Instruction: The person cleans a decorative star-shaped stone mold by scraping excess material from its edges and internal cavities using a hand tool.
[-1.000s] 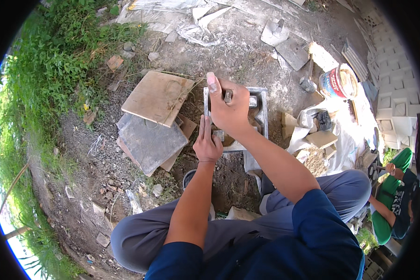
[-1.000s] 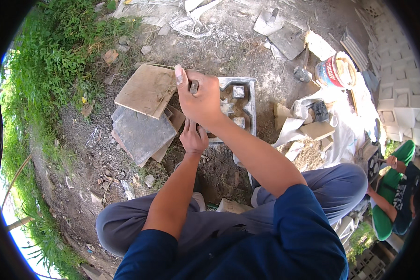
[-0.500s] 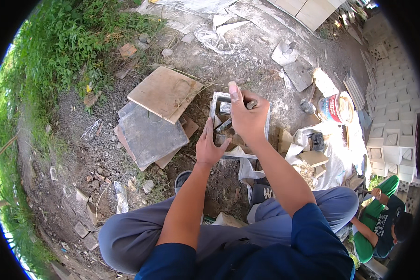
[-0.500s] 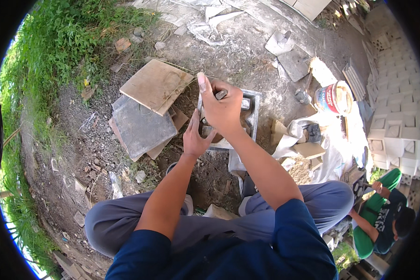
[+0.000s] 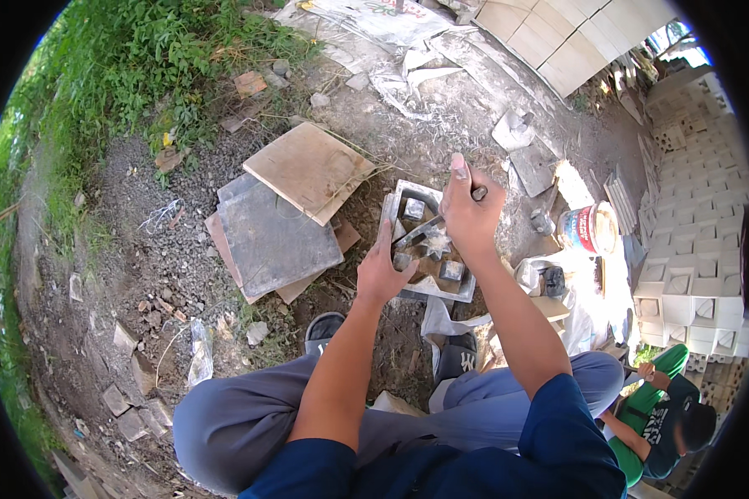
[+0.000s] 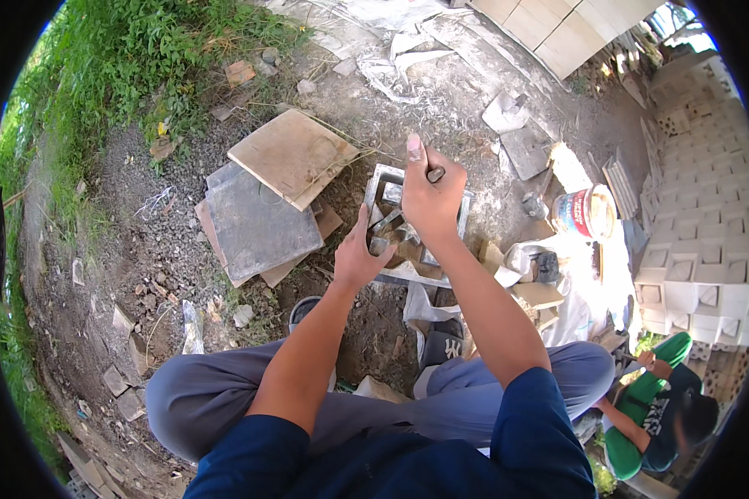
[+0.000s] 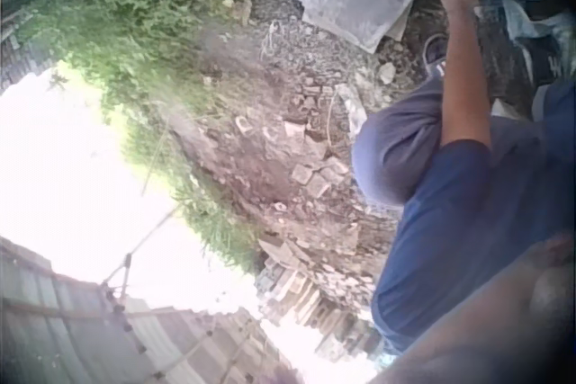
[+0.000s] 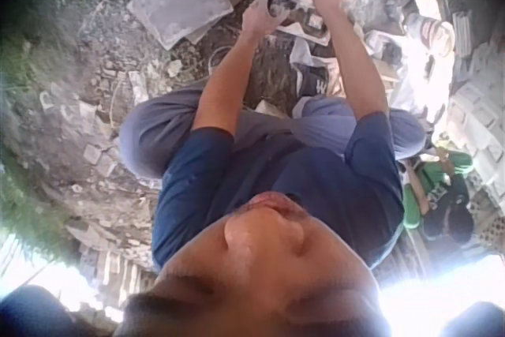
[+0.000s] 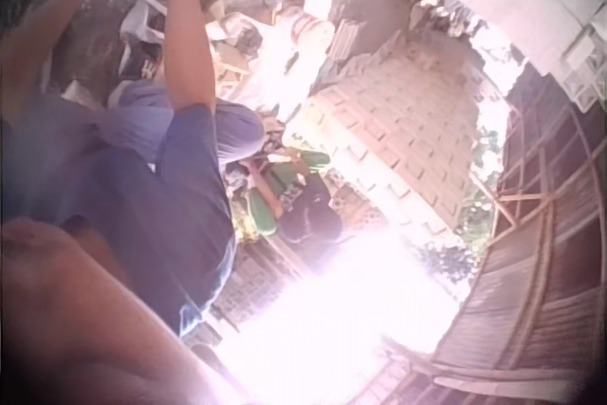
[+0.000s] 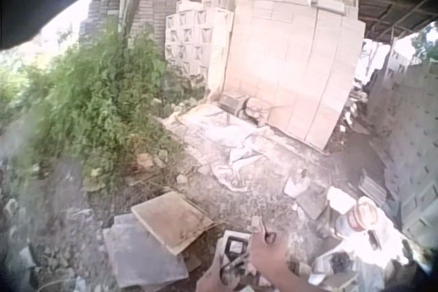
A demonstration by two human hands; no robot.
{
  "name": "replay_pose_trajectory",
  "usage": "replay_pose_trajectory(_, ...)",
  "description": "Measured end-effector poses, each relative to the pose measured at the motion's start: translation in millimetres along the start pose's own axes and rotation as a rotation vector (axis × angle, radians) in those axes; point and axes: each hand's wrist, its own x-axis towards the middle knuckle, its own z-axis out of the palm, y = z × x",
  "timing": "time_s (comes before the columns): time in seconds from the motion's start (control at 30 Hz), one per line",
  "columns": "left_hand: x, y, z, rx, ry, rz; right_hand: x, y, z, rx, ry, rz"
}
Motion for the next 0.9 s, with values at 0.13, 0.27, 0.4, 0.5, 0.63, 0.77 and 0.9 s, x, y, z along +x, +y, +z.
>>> replay_pose_trajectory(0.13, 3, 8, -7, 0.013, -0.03, -0.075, -10, -23, 3, -0.005, 0.0, 0.003)
replay_pose_trajectory(0.27, -4, -1, -3, 0.009, -0.012, -0.044, -12, -7, 2, -0.028, -0.006, -0.018)
replay_pose_trajectory(0.4, 2, 11, 2, 0.013, -0.016, -0.036, -14, 4, -11, -0.034, -0.011, -0.037)
replay_pose_trajectory(0.5, -2, 0, -5, 0.033, 0.004, -0.042, -7, -19, -2, -0.133, -0.146, 0.009)
replay_pose_trajectory(0.63, 1, 13, -3, 0.01, -0.001, -0.049, -20, -15, -17, 0.211, 0.033, 0.025)
replay_pose_trajectory(0.77, -2, 9, -3, 0.003, 0.028, -0.049, -20, -12, -11, -0.016, -0.07, -0.02)
replay_pose_trajectory(0.9, 1, 17, -4, 0.006, -0.039, -0.08, -27, -15, -16, 0.23, 0.07, -0.009)
